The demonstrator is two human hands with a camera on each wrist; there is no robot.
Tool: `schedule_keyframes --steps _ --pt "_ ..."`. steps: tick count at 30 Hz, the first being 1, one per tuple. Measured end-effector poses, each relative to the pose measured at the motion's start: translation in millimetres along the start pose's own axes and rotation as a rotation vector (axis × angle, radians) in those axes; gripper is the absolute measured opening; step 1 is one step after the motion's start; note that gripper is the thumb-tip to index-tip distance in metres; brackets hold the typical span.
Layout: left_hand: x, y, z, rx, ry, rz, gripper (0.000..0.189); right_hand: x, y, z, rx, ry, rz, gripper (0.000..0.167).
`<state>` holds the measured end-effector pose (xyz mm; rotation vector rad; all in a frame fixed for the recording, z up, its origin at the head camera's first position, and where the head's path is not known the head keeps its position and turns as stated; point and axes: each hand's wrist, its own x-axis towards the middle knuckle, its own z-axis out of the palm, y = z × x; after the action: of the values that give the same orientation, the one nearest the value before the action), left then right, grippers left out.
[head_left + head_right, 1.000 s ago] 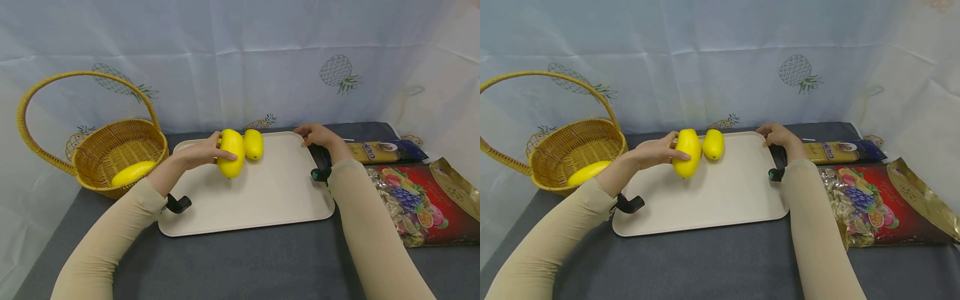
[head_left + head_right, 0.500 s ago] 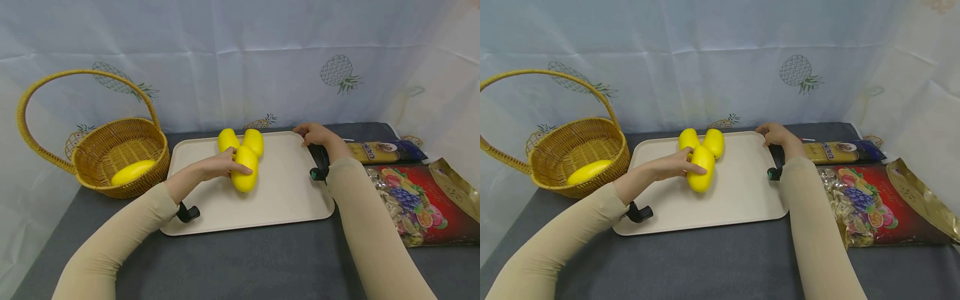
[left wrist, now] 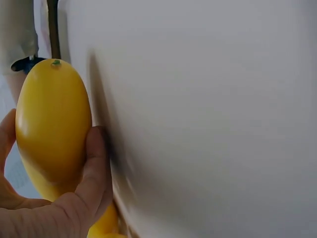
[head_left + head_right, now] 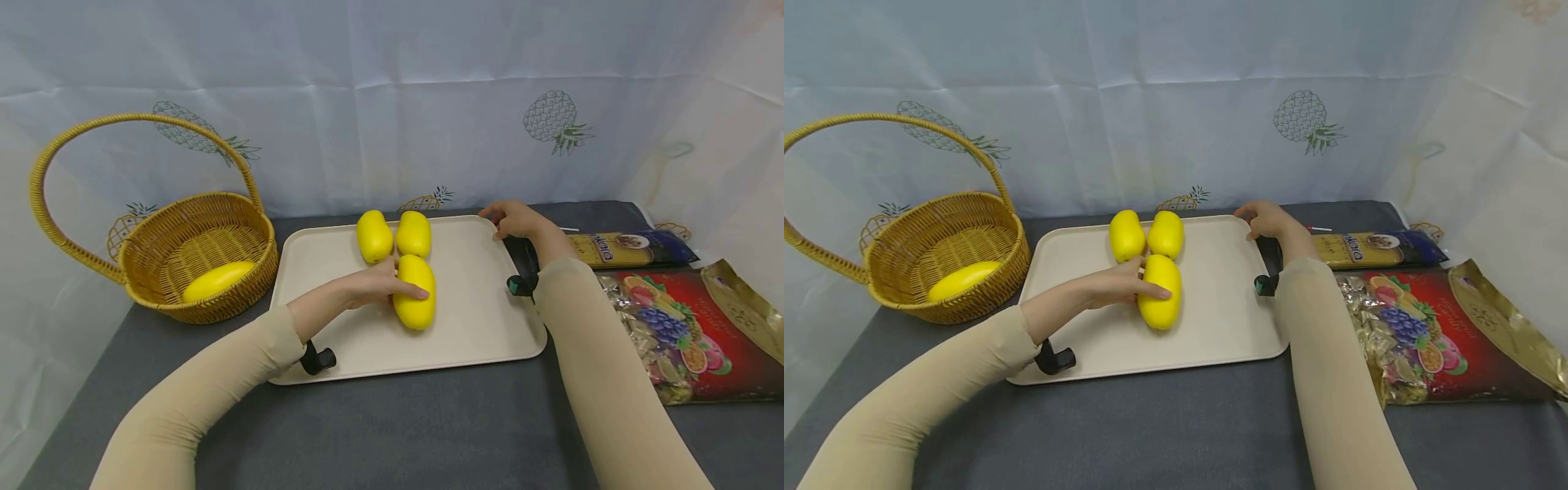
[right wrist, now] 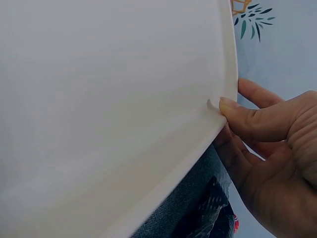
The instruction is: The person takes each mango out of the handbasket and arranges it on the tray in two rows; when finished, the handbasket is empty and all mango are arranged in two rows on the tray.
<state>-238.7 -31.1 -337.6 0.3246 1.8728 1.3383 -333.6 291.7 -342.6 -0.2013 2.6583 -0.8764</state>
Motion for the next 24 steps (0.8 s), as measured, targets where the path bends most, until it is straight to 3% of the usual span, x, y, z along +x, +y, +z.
schedule_keyframes --steps 8,15,24 --pt "3.4 1.2 9.5 0.057 0.054 0.030 0.096 -1.0 -0.3 1.8 0.006 0.003 -0.001 0.063" --pt "4.2 1.1 13.4 0.088 0.064 0.036 0.104 -1.9 -2.2 1.5 -0.003 -0.001 0.008 0.064" --pt "4.2 2.3 11.7 0.232 0.024 0.019 0.059 -1.1 -1.1 1.6 0.010 0.002 0.008 0.065"
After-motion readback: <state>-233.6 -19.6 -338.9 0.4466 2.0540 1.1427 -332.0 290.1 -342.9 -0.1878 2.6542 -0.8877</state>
